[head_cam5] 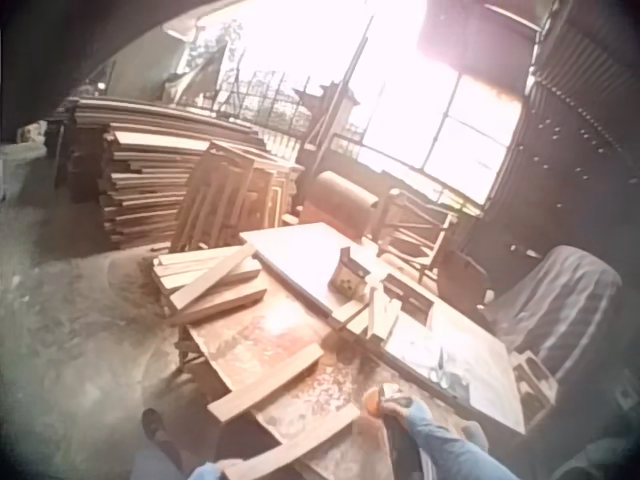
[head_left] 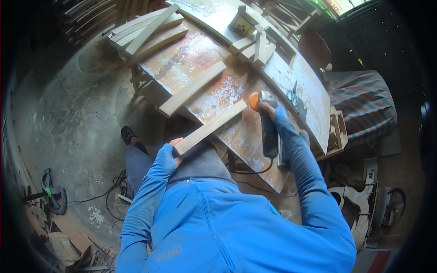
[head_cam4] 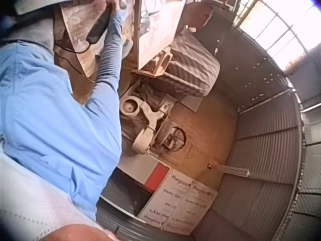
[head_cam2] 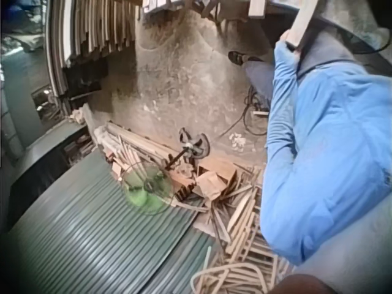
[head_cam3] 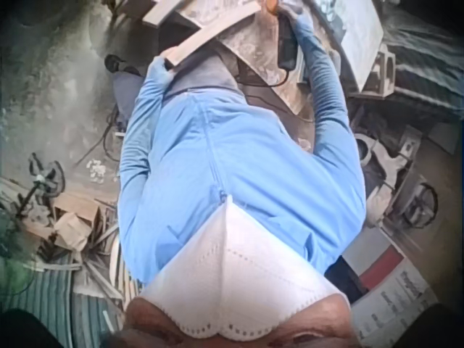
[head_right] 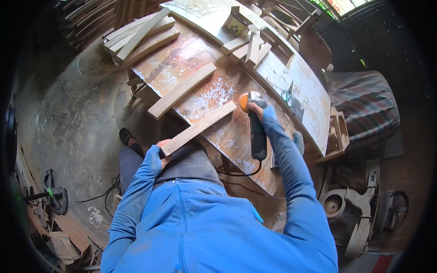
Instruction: Sanding wooden blocks using a power sander.
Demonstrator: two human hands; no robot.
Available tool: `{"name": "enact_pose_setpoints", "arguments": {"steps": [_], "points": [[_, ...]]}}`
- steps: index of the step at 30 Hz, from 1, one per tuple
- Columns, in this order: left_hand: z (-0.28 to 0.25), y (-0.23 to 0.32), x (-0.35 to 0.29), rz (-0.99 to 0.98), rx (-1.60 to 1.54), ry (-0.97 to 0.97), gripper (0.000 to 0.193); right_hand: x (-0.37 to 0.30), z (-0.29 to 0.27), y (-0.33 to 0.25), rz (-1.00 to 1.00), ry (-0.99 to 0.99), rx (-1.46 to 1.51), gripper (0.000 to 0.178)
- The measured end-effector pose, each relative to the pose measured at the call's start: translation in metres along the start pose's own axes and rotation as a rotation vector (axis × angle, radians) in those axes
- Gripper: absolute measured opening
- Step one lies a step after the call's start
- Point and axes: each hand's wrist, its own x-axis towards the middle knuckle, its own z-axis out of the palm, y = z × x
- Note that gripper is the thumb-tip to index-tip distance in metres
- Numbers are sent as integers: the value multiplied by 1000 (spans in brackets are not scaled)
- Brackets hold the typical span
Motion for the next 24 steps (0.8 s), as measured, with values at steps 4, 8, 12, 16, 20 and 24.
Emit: {"name": "enact_pose_setpoints", "arguments": {"steps": [4,8,12,16,20,24], "points": [[-4,-7,3,154,246,61,59,-48,1,27,40,8,304,40],[-5,-2,19,-307,-552,-313,42,-97,23,25,45,-179,334,56],[11,4,15,-173,-385,-67,57,-124,50,11,-8,-187,207,85],[20,-20,17,11,-343,33,71,-127,78,-21,-77,-337,104,92],[20,-39,18,10,-321,5,70,-125,107,-50,-98,-475,-29,97],[22,-26,16,-47,-487,-36,70,-125,130,-61,-151,-559,-87,99]]}}
